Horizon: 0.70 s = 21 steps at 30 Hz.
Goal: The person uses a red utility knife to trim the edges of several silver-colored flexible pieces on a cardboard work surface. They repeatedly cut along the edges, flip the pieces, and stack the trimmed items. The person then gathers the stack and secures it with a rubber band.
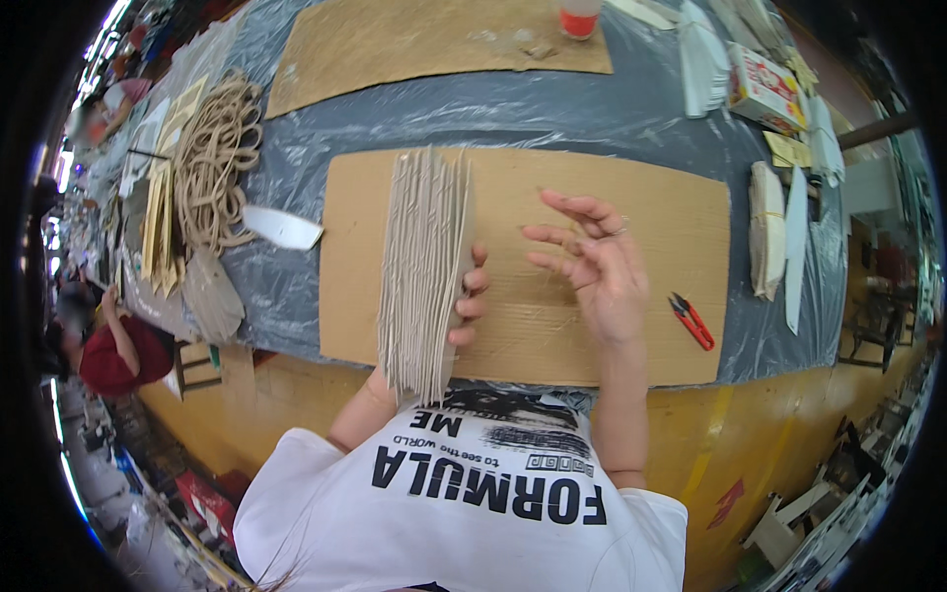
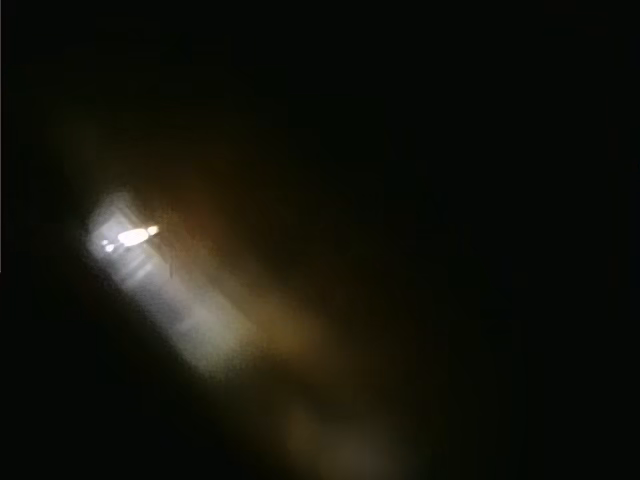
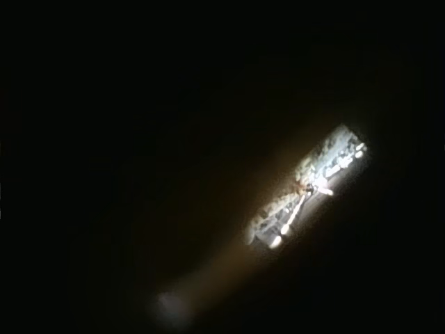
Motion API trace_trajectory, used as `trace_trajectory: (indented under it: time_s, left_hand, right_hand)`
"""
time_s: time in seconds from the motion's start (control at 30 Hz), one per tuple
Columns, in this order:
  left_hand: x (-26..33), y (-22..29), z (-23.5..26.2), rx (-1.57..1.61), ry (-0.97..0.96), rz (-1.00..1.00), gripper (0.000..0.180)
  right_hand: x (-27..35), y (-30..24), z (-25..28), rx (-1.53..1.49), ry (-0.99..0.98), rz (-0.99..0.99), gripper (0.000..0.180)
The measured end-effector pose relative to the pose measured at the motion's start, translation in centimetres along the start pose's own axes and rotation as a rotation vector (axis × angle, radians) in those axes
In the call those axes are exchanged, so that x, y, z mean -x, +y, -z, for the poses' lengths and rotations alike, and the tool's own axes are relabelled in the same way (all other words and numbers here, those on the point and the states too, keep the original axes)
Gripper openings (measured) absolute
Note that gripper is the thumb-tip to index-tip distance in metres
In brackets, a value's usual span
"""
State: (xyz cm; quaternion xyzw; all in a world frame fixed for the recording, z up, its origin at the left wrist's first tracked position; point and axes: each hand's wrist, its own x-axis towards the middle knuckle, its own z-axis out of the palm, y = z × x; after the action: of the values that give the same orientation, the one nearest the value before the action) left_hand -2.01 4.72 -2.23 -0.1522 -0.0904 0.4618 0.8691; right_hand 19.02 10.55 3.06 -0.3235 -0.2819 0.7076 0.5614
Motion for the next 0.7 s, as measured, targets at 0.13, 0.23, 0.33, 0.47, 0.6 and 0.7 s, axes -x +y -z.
trace_trajectory:
  time_s: [0.13,0.23,0.33,0.47,0.6,0.7]
  left_hand:
    - [0.0,0.1,-0.5,0.180,0.018,-0.007,0.066]
    - [-0.2,0.3,-0.8,0.273,-0.088,0.053,0.066]
    - [-0.4,0.3,-1.1,0.278,-0.105,0.085,0.068]
    - [-0.3,0.0,-0.7,-0.071,-0.095,0.087,0.068]
    - [-0.1,0.4,0.1,-0.834,0.185,-0.078,0.075]
    - [0.2,1.2,-0.3,-1.039,0.233,-0.030,0.075]
  right_hand:
    - [-0.1,0.7,1.1,0.234,0.059,0.110,0.019]
    - [-0.1,1.5,2.2,0.257,-0.044,0.252,0.022]
    - [0.1,2.9,2.0,0.365,0.107,0.204,0.037]
    - [0.4,4.9,0.1,0.203,-0.032,0.222,0.062]
    - [1.3,5.9,-0.7,-0.014,-0.184,-0.056,0.085]
    - [1.8,5.2,0.0,-0.069,-0.140,-0.136,0.097]
